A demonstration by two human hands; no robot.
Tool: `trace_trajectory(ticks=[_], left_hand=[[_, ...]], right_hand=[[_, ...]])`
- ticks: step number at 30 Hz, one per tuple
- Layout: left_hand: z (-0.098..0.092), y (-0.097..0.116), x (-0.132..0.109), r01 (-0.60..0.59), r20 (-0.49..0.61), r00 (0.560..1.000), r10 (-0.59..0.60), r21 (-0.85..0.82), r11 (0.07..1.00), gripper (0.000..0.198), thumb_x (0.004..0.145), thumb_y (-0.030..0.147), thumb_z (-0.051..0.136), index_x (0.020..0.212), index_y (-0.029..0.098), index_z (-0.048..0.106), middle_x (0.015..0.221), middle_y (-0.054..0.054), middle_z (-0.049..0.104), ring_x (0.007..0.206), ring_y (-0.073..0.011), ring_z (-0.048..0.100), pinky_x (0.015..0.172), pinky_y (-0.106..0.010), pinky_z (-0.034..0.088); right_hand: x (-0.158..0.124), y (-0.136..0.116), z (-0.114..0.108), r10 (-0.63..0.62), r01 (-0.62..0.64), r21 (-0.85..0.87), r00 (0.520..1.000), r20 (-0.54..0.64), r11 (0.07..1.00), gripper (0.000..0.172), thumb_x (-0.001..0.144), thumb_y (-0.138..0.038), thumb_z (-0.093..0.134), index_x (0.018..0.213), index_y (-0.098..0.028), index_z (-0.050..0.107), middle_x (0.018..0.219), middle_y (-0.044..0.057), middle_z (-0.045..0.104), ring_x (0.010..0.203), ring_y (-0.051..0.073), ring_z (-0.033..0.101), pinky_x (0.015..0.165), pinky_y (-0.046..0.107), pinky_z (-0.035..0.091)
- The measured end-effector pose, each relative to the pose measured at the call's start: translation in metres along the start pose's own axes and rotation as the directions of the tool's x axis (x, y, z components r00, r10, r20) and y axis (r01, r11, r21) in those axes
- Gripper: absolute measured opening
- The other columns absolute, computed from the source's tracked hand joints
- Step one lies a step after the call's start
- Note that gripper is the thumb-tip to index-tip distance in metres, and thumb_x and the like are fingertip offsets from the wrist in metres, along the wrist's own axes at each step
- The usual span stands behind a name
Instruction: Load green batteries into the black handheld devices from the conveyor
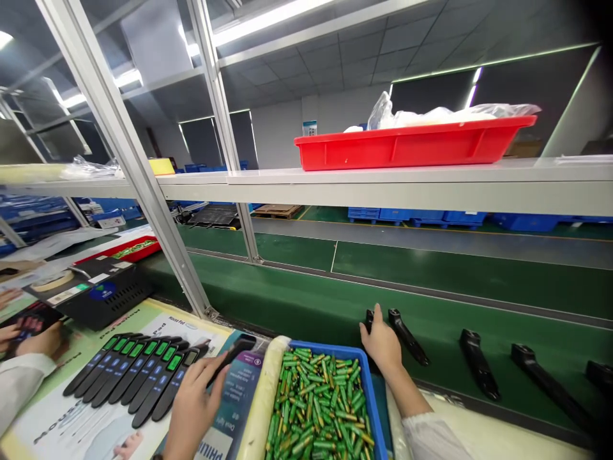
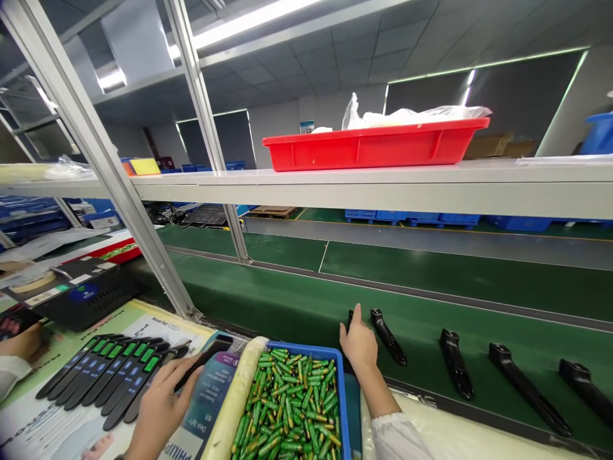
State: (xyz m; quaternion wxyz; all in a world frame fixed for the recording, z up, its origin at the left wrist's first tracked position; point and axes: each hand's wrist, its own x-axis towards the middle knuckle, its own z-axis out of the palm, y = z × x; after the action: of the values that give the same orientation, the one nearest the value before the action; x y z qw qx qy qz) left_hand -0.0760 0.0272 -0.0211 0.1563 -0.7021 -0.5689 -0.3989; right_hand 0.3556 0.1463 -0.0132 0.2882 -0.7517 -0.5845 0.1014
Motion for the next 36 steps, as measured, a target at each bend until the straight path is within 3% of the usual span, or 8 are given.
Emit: trace_trajectory(ticks=[3, 7, 9, 15, 20, 25, 30, 36], left_hand=[[-0.008, 0.044, 0.022, -0.116, 0.098, 0.986, 0.134, -0.174, 0.978, 0.027, 0.098, 0.029, 0.063, 0.123, 0.028, 0.07, 0.106, -0.006, 0.072, 0.098, -0.0197, 0.067, 0.084, -0.029, 0.056], [-0.011, 0.091, 0.03, -0.183, 0.187, 0.947, 0.261, -0.355, 0.917, 0.03, 0.095, 0.021, 0.066, 0.123, 0.032, 0.069, 0.108, -0.004, 0.072, 0.101, -0.0175, 0.066, 0.085, -0.028, 0.057], [-0.01, 0.099, 0.026, -0.163, 0.175, 0.953, 0.248, -0.394, 0.905, 0.031, 0.097, 0.019, 0.063, 0.124, 0.033, 0.069, 0.113, -0.005, 0.07, 0.105, -0.0176, 0.066, 0.089, -0.028, 0.057], [-0.011, 0.04, 0.015, 0.211, -0.015, 0.977, -0.214, -0.124, 0.97, 0.048, 0.095, 0.044, 0.062, 0.138, 0.022, 0.057, 0.132, -0.013, 0.06, 0.124, -0.0283, 0.059, 0.102, -0.043, 0.053], [-0.008, -0.032, -0.005, 0.382, -0.04, 0.917, -0.398, 0.38, 0.843, 0.059, 0.095, 0.055, 0.048, 0.133, 0.011, 0.06, 0.13, -0.022, 0.055, 0.116, -0.0385, 0.057, 0.097, -0.055, 0.05], [-0.008, -0.064, -0.031, 0.342, 0.054, 0.89, -0.452, 0.576, 0.743, 0.052, 0.098, 0.047, 0.042, 0.131, 0.012, 0.063, 0.119, -0.018, 0.061, 0.103, -0.034, 0.059, 0.086, -0.045, 0.05], [-0.005, -0.074, -0.033, 0.302, 0.089, 0.914, -0.396, 0.504, 0.809, 0.045, 0.099, 0.043, 0.041, 0.117, 0.016, 0.073, 0.101, -0.013, 0.069, 0.091, -0.0288, 0.062, 0.086, -0.042, 0.051], [-0.005, -0.019, -0.011, 0.152, 0.047, 0.987, -0.157, 0.083, 0.985, 0.034, 0.1, 0.038, 0.052, 0.122, 0.022, 0.071, 0.106, -0.01, 0.071, 0.1, -0.0252, 0.067, 0.09, -0.038, 0.056]], right_hand=[[-0.035, -0.04, -0.021, -0.321, 0.298, 0.198, 0.942, 0.095, 0.934, 0.064, 0.104, -0.044, 0.051, 0.161, -0.015, 0.038, 0.119, 0.017, 0.067, 0.097, 0.03, 0.069, 0.091, 0.046, 0.054], [-0.085, -0.087, -0.048, -0.791, 0.51, 0.625, 0.516, 0.328, 0.591, 0.063, 0.099, -0.046, 0.065, 0.158, -0.04, 0.042, 0.137, 0.004, 0.062, 0.111, 0.024, 0.065, 0.096, 0.035, 0.053], [-0.099, -0.095, -0.054, -0.83, 0.538, 0.645, 0.458, 0.318, 0.543, 0.05, 0.102, -0.036, 0.063, 0.15, -0.041, 0.052, 0.129, 0.001, 0.067, 0.114, 0.023, 0.064, 0.098, 0.035, 0.051], [-0.1, -0.085, -0.032, -0.714, 0.698, 0.436, 0.681, -0.159, 0.568, 0.033, 0.108, -0.033, 0.044, 0.138, -0.024, 0.054, 0.109, 0.01, 0.068, 0.092, 0.026, 0.062, 0.082, 0.038, 0.049], [-0.093, -0.091, -0.021, -0.705, 0.667, 0.288, 0.708, 0.041, 0.687, 0.025, 0.108, -0.032, 0.042, 0.122, -0.025, 0.061, 0.105, 0.007, 0.073, 0.084, 0.025, 0.063, 0.078, 0.038, 0.048], [-0.042, -0.054, -0.049, -0.308, 0.339, 0.386, 0.941, -0.14, 0.858, 0.047, 0.1, -0.055, 0.053, 0.13, -0.019, 0.054, 0.106, 0.011, 0.073, 0.085, 0.026, 0.069, 0.074, 0.035, 0.053], [0.021, 0.016, -0.044, 0.065, -0.064, 0.078, 0.998, -0.013, 0.995, 0.043, 0.092, -0.05, 0.062, 0.115, -0.014, 0.065, 0.101, 0.017, 0.075, 0.095, 0.033, 0.072, 0.081, 0.039, 0.055], [0.012, 0.016, -0.038, 0.076, -0.073, -0.102, 0.997, 0.023, 0.992, 0.066, 0.096, -0.04, 0.059, 0.149, -0.003, 0.048, 0.083, 0.018, 0.072, 0.083, 0.039, 0.072, 0.079, 0.049, 0.054]])
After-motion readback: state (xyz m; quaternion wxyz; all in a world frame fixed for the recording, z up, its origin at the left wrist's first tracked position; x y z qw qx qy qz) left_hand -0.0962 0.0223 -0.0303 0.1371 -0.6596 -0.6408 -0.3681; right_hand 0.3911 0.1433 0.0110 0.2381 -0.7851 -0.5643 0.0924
